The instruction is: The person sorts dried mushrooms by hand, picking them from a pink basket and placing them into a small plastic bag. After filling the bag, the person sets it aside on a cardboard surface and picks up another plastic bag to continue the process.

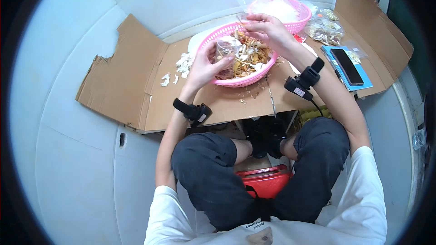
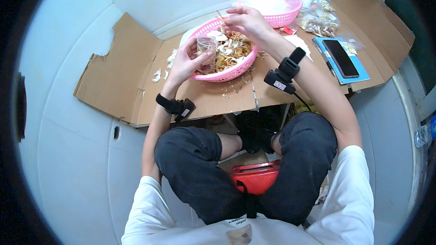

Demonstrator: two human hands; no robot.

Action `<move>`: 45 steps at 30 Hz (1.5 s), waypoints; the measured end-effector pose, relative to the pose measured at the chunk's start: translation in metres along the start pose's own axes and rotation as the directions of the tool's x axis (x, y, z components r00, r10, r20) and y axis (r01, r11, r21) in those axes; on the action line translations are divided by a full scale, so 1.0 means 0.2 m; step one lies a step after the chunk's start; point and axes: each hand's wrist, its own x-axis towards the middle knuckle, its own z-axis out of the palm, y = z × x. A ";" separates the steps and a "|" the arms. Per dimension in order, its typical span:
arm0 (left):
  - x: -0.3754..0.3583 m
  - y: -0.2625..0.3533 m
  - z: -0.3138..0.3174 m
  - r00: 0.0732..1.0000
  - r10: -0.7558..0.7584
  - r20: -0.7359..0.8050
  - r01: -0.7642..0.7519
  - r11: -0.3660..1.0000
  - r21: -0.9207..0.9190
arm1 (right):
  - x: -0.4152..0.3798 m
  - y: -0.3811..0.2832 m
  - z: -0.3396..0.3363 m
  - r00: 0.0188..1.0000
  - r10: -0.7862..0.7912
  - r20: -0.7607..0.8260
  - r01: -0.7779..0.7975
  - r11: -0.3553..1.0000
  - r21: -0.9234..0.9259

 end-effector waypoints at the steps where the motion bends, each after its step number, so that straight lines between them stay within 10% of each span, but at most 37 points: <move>1: 0.00 0.00 0.00 1.000 -0.001 -0.001 0.001 1.000 0.007 | -0.02 -0.02 0.01 0.999 -0.014 0.036 0.014 1.000 0.013; 9: 0.00 0.00 0.00 1.000 0.013 0.010 -0.013 1.000 -0.015 | -0.09 -0.05 0.13 0.981 -0.090 0.172 0.139 0.944 -0.300; 11: -0.01 0.01 0.01 1.000 0.000 0.021 0.000 1.000 -0.022 | -0.11 -0.03 0.17 0.933 -0.288 0.217 0.352 0.595 -0.722; 17: -0.01 0.00 0.02 0.999 0.045 0.021 -0.045 0.999 -0.007 | -0.09 -0.03 0.18 0.854 -0.275 0.442 0.521 0.457 -0.721; 21: -0.01 0.00 0.01 1.000 0.022 0.015 -0.022 0.999 0.035 | -0.08 -0.04 0.14 0.850 -0.123 0.512 0.455 0.661 -0.597; 24: -0.02 -0.02 0.02 0.999 -0.035 -0.003 0.035 0.996 0.077 | -0.11 -0.06 0.17 0.813 0.091 0.575 0.504 0.384 -0.774; 35: 0.01 0.00 0.03 0.999 -0.039 -0.017 0.041 0.992 0.119 | -0.09 0.02 0.14 0.927 -0.222 0.302 0.357 0.767 -0.533; 39: 0.00 0.01 0.03 0.997 -0.064 -0.051 0.069 0.992 0.106 | -0.07 0.01 0.12 0.962 -0.223 0.155 0.270 0.734 -0.623; 41: 0.00 0.00 0.04 0.998 -0.036 -0.058 0.042 0.994 0.098 | -0.04 0.06 0.11 0.855 -0.516 0.056 0.443 0.671 -0.595; 43: 0.01 0.02 0.05 0.994 -0.057 -0.092 0.063 0.996 0.065 | -0.03 0.13 0.04 0.923 -0.380 0.057 0.328 0.700 -0.635; 45: 0.01 0.01 0.04 0.995 -0.043 -0.092 0.048 0.998 0.052 | 0.00 0.21 0.00 0.904 -0.355 0.238 0.389 0.452 -0.803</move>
